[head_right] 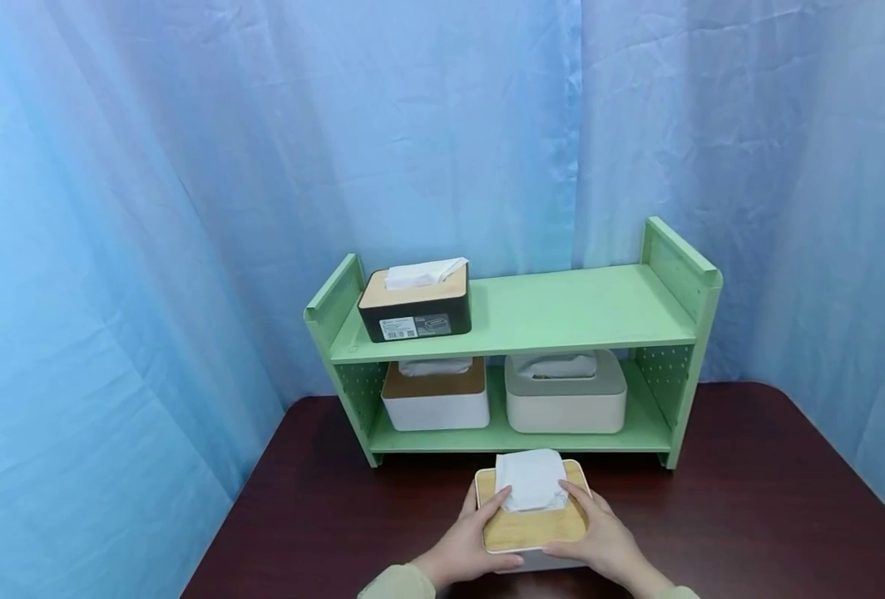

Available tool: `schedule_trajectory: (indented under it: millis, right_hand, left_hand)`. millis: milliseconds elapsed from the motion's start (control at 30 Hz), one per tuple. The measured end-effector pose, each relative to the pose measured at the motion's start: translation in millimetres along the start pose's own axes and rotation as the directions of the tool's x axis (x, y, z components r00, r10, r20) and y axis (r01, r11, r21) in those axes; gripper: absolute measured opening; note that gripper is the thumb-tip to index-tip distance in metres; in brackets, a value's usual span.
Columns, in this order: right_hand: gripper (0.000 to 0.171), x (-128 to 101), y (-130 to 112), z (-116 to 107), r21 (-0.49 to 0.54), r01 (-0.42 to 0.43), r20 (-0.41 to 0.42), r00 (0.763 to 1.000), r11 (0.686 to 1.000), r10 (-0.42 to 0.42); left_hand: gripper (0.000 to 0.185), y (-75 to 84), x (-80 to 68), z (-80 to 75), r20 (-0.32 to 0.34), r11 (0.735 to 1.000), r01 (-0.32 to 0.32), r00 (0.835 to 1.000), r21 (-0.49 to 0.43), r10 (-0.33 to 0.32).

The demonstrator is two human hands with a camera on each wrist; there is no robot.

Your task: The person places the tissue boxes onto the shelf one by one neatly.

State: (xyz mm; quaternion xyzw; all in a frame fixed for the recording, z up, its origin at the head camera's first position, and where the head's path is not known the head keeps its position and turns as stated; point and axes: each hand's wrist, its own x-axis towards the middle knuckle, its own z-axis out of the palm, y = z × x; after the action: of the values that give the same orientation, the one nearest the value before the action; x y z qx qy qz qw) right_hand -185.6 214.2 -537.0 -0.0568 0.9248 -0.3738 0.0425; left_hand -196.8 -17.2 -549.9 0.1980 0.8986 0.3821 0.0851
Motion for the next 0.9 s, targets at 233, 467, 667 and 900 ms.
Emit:
schedule_trajectory:
  millis: [233,467,667,900]
  right_hand:
    - [0.088,3,0,4,0.035,0.046,0.027,0.999,0.998,-0.047]
    - [0.085,5,5,-2,0.139,0.028,0.103,0.994,0.99,-0.042]
    - [0.082,7,12,-6,0.184,0.035,0.167,0.984,0.982,-0.066]
    - [0.079,11,22,-9,0.283,0.137,0.2,0.96,0.949,-0.198]
  left_hand:
    - [0.082,-9.9,-3.1,-11.6,0.008,0.999,0.024,1.0,-0.04,-0.024]
    - [0.081,-23.1,-7.7,-25.6,0.045,0.995,-0.01,0.999,-0.103,0.014]
    - [0.079,-32.2,-14.4,-29.2,0.068,0.944,-0.034,0.996,-0.329,0.06]
    - [0.079,-32.4,-19.4,-29.1,0.075,0.884,-0.019,0.995,-0.467,0.061]
